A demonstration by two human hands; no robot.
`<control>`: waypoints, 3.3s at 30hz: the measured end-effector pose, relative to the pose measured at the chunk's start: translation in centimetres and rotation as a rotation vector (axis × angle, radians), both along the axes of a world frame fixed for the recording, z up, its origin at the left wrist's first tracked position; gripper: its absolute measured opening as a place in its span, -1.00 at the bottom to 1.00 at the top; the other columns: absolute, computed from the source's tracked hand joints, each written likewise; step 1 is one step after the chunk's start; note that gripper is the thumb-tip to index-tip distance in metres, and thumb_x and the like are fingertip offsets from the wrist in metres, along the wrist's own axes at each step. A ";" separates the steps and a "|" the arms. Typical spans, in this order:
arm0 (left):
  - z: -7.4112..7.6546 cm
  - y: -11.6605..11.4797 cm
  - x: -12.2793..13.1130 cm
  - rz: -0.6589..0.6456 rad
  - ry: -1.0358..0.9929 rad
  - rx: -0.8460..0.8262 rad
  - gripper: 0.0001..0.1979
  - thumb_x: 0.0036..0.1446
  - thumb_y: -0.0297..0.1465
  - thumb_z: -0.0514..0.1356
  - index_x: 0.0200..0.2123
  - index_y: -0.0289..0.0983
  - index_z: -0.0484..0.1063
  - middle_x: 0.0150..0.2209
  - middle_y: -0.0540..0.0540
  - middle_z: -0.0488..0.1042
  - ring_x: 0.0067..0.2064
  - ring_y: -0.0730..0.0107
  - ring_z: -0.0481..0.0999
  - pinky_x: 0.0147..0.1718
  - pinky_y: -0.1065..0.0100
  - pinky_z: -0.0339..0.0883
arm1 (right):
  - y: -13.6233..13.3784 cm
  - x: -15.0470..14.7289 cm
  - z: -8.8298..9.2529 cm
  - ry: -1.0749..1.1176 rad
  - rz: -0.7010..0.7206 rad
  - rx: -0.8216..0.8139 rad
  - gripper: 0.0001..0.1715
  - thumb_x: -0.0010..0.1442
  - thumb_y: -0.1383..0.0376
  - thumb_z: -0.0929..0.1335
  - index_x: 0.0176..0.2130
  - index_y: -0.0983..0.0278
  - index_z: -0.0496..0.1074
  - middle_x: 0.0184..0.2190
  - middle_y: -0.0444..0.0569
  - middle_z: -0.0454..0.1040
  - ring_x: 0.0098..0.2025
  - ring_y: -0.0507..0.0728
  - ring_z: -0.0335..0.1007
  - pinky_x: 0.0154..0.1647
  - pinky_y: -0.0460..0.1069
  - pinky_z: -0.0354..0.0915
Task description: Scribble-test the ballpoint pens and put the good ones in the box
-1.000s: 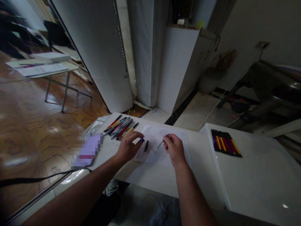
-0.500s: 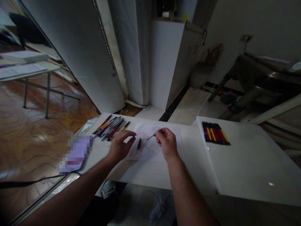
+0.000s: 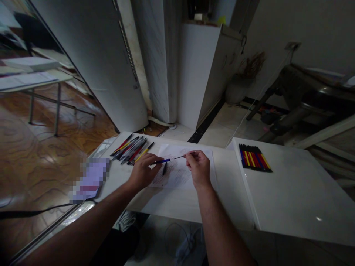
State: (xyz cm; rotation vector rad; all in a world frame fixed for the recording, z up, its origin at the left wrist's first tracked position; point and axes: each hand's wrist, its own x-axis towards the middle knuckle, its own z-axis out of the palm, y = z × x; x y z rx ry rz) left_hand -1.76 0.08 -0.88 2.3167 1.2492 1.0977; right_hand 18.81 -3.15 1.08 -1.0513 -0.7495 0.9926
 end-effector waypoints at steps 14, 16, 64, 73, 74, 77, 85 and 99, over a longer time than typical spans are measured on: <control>0.3 -0.5 0.2 -0.044 -0.051 -0.012 -0.84 0.09 -0.47 0.25 -0.23 -0.24 0.57 -0.32 -0.11 0.53 -0.23 0.28 0.46 -0.21 0.25 0.37 | -0.6 -1.6 -0.2 -0.136 0.176 -0.159 -0.61 -0.06 0.21 0.50 -0.21 0.31 0.52 -0.48 -0.08 0.51 -0.56 -0.05 0.23 -0.64 -0.14 0.06; 0.4 -0.5 0.1 -0.047 -0.055 -0.016 -0.84 0.09 -0.47 0.25 -0.23 -0.25 0.57 -0.32 -0.11 0.53 -0.23 0.28 0.46 -0.21 0.25 0.37 | -0.6 -1.5 -0.3 -0.113 0.180 -0.168 -0.56 -0.07 0.20 0.51 -0.16 0.30 0.50 -0.51 -0.12 0.48 -0.57 -0.05 0.21 -0.65 -0.15 0.05; 0.7 -1.2 0.2 -0.091 -0.045 -0.094 -0.82 0.06 -0.53 0.21 -0.25 -0.27 0.56 -0.31 -0.13 0.54 -0.22 0.29 0.47 -0.16 0.24 0.36 | -0.9 -1.9 -0.9 -0.299 0.086 -0.140 -0.70 -0.04 0.15 0.50 -0.44 0.28 0.40 -0.57 -0.09 0.50 -0.59 -0.01 0.30 -0.63 -0.12 0.16; 0.5 -0.9 0.4 -0.079 -0.004 -0.186 -0.81 0.07 -0.49 0.21 -0.23 -0.25 0.58 -0.32 -0.09 0.57 -0.30 0.35 0.50 -0.25 0.32 0.37 | -0.6 -2.0 -0.8 -0.229 0.117 -0.122 -0.66 -0.07 0.13 0.50 -0.34 0.28 0.46 -0.46 -0.05 0.55 -0.53 0.01 0.36 -0.64 -0.12 0.17; 0.5 -0.8 0.4 -0.051 -0.006 -0.204 -0.81 0.07 -0.47 0.21 -0.23 -0.25 0.58 -0.31 -0.09 0.57 -0.31 0.35 0.50 -0.27 0.33 0.37 | -0.6 -2.0 -0.9 -0.238 0.123 -0.122 -0.65 -0.07 0.14 0.50 -0.31 0.29 0.48 -0.43 -0.03 0.56 -0.52 0.02 0.37 -0.63 -0.12 0.17; 0.5 -0.4 0.1 0.055 -0.016 -0.272 -0.81 0.08 -0.41 0.21 -0.23 -0.26 0.58 -0.32 -0.08 0.59 -0.35 0.36 0.50 -0.30 0.34 0.37 | -0.5 -1.9 -1.5 -0.363 0.127 -0.132 -0.66 -0.06 0.18 0.49 -0.26 0.28 0.51 -0.35 -0.01 0.58 -0.45 0.05 0.41 -0.54 -0.09 0.26; 0.5 0.5 -0.5 0.237 -0.009 -0.452 -0.85 0.02 -0.39 0.23 -0.32 -0.28 0.57 -0.39 -0.08 0.58 -0.37 0.34 0.51 -0.38 0.36 0.33 | -1.1 -2.7 -3.0 -1.197 0.225 -0.115 -0.73 0.04 0.31 0.41 -0.18 0.19 0.57 -0.23 0.00 0.55 -0.26 0.14 0.45 -0.16 0.01 0.32; 0.5 0.9 -1.1 0.252 0.116 -0.612 -0.82 0.02 -0.37 0.22 -0.29 -0.27 0.57 -0.30 -0.11 0.59 -0.29 0.32 0.51 -0.31 0.38 0.29 | -0.7 -4.7 -3.0 -1.408 0.306 -0.208 -0.63 0.12 0.24 0.38 -0.05 0.20 0.51 -0.13 -0.01 0.50 -0.10 0.12 0.42 -0.06 -0.07 0.27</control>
